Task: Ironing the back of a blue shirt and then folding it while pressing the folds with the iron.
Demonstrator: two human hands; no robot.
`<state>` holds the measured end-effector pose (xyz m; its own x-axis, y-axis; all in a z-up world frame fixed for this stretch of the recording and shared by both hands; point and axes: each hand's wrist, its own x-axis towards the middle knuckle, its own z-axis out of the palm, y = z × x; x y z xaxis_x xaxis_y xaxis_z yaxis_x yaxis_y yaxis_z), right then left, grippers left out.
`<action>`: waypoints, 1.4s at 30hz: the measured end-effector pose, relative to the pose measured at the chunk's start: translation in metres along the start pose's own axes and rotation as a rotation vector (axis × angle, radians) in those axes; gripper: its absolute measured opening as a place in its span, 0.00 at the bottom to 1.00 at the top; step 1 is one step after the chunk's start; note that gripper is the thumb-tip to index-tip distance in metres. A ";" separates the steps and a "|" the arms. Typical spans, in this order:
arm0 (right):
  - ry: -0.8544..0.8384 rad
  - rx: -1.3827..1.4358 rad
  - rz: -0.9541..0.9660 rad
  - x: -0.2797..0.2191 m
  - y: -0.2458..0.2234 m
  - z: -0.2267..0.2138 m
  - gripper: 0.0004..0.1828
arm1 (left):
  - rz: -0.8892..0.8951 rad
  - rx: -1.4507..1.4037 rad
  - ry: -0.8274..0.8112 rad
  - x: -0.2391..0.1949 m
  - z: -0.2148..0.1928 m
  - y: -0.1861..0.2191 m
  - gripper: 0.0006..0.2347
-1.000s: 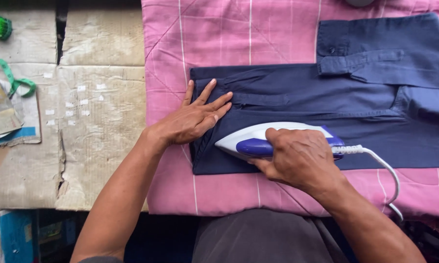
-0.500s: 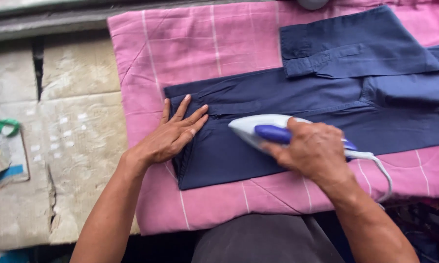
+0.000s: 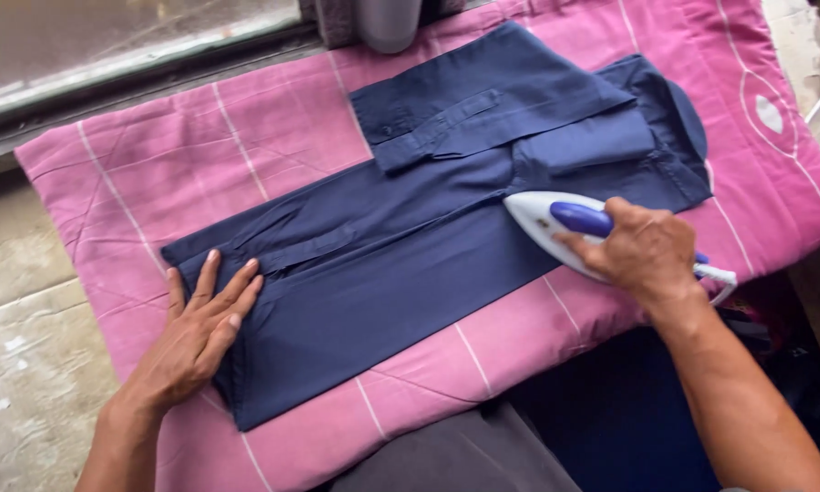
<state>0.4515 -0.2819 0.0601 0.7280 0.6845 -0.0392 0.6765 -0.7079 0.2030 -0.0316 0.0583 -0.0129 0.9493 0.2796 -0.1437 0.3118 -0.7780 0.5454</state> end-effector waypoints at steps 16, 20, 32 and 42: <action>0.060 0.303 -0.439 0.003 -0.034 0.010 0.36 | -0.140 0.518 0.425 0.064 0.105 0.131 0.40; 0.080 0.128 -0.270 0.041 0.082 0.039 0.38 | -0.173 0.531 0.405 0.065 0.109 0.124 0.39; -0.287 -0.041 0.139 0.036 0.233 0.013 0.44 | -0.224 0.519 0.291 0.058 0.116 0.107 0.37; -0.093 -0.205 0.294 0.108 0.379 0.004 0.42 | -0.384 0.301 0.885 0.137 0.078 0.163 0.15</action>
<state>0.7870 -0.4762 0.1292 0.9014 0.4315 -0.0372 0.4075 -0.8160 0.4100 0.1522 -0.0739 -0.0083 0.4495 0.7627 0.4650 0.7034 -0.6231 0.3421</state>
